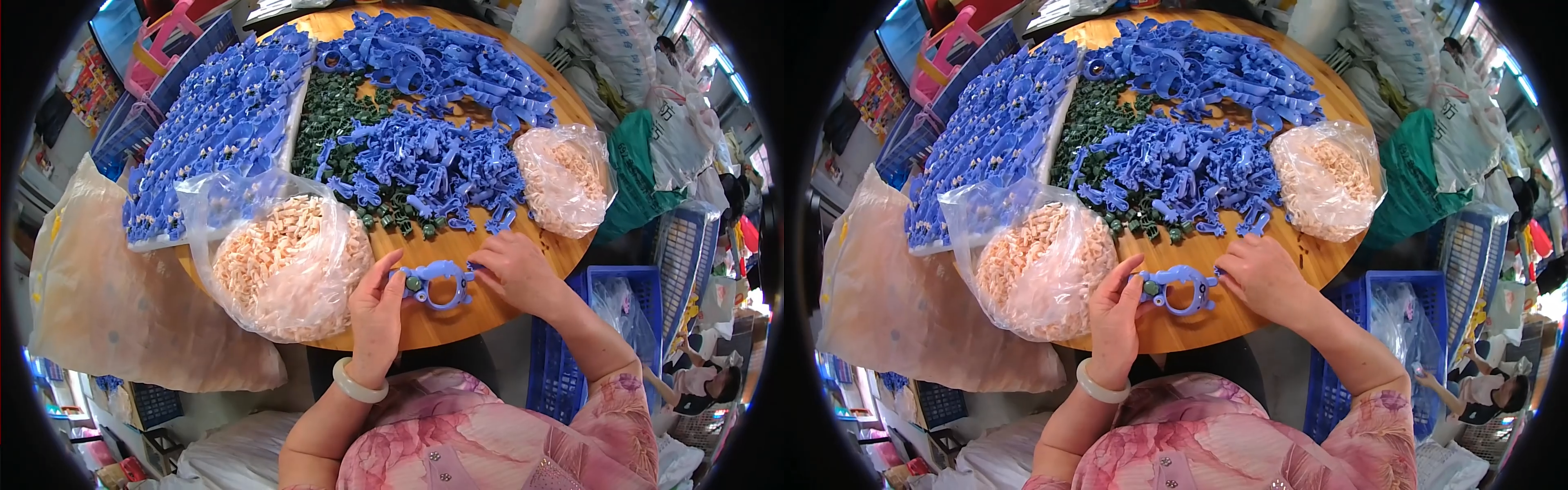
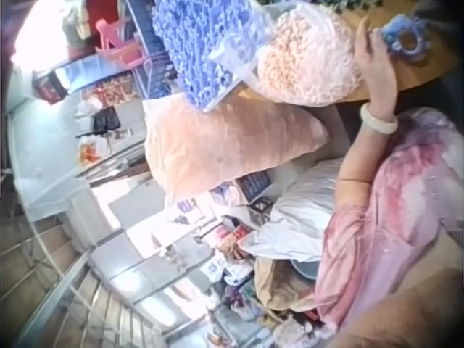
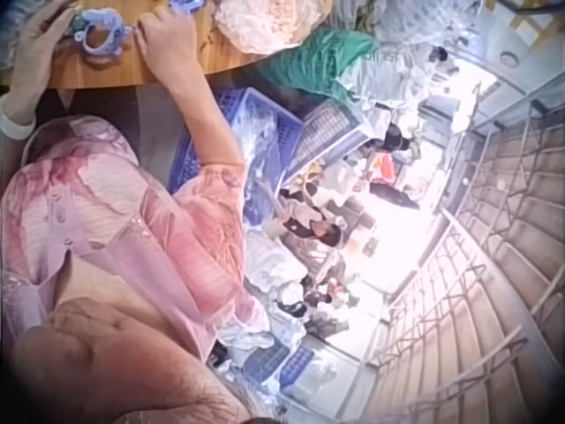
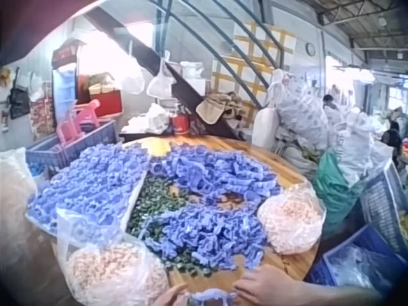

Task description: Assembling small plastic components onto blue circular frames at a factory workstation.

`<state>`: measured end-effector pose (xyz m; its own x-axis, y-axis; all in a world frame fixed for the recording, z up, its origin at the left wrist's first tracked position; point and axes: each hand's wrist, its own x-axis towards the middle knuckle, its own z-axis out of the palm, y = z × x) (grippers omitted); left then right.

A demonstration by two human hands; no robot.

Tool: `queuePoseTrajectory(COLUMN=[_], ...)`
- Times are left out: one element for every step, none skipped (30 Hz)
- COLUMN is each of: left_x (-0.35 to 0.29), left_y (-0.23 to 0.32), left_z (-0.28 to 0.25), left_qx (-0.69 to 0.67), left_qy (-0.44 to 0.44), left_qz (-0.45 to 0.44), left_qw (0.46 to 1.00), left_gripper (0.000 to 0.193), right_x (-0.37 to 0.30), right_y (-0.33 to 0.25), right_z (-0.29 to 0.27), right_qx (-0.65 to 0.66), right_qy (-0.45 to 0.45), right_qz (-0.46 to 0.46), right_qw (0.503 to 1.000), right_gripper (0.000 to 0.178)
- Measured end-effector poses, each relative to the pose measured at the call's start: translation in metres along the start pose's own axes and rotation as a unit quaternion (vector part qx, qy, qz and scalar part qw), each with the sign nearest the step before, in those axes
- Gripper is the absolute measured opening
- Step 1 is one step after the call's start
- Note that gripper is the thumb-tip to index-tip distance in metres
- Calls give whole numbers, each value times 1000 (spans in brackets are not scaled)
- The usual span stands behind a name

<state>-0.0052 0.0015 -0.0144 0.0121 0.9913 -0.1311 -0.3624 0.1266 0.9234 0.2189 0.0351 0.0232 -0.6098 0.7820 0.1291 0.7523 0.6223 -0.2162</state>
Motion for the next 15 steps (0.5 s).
queuePoseTrajectory(left_x=[0, 0, 0, 0, 1, 1, 1, 2, 2, 2, 2, 2, 2, 2, 2], left_y=[0, 1, 1, 1, 0, -1, -2, -3, -4, -3, -2, 0, 0, 0, 0], left_z=[0, 0, 0, -1, -1, -1, -2, -3, -3, -2, -1, -1, 0, 0, 0], left_qx=[0, -4, -8, -8, -5, -3, -2, -7, -12, -12, -20, -28, -27, -33, -39], left_qy=[1, -2, -4, -3, -3, -1, 2, 0, -6, -4, -4, -4, -1, -2, -3], left_qz=[0, -3, -5, -5, -2, 1, 1, 1, 0, -1, -8, -14, -14, -15, -15], left_qw=[1000, 1000, 1000, 1000, 1000, 1000, 1000, 1000, 1000, 1000, 1000, 1000, 1000, 999, 999], left_gripper=[32, 32, 32, 32, 32, 32, 32, 32, 32, 32, 33, 33, 33, 32, 32], right_x=[0, 0, 0, 1, 1, 1, 1, 0, -3, -4, -7, -10, -12, -14, -15], right_y=[3, 4, 4, 3, 2, 1, 2, 1, 2, 1, -1, -3, -5, -8, -11], right_z=[3, 5, 5, 4, 3, 1, -4, -9, -13, -12, -9, -7, -6, -7, -7], right_qx=[4, 8, 9, 56, 104, 106, 173, 239, 271, 271, 387, 496, 498, 532, 566], right_qy=[9, 18, 18, 37, 56, 55, 55, 55, 52, 50, 79, 106, 103, 120, 137], right_qz=[0, 0, -2, 25, 52, 49, 82, 114, 127, 127, 178, 226, 225, 225, 224], right_qw=[1000, 1000, 1000, 997, 992, 992, 980, 963, 953, 953, 901, 831, 831, 807, 782], right_gripper=[30, 28, 28, 27, 26, 26, 27, 28, 28, 28, 24, 20, 20, 18, 16])
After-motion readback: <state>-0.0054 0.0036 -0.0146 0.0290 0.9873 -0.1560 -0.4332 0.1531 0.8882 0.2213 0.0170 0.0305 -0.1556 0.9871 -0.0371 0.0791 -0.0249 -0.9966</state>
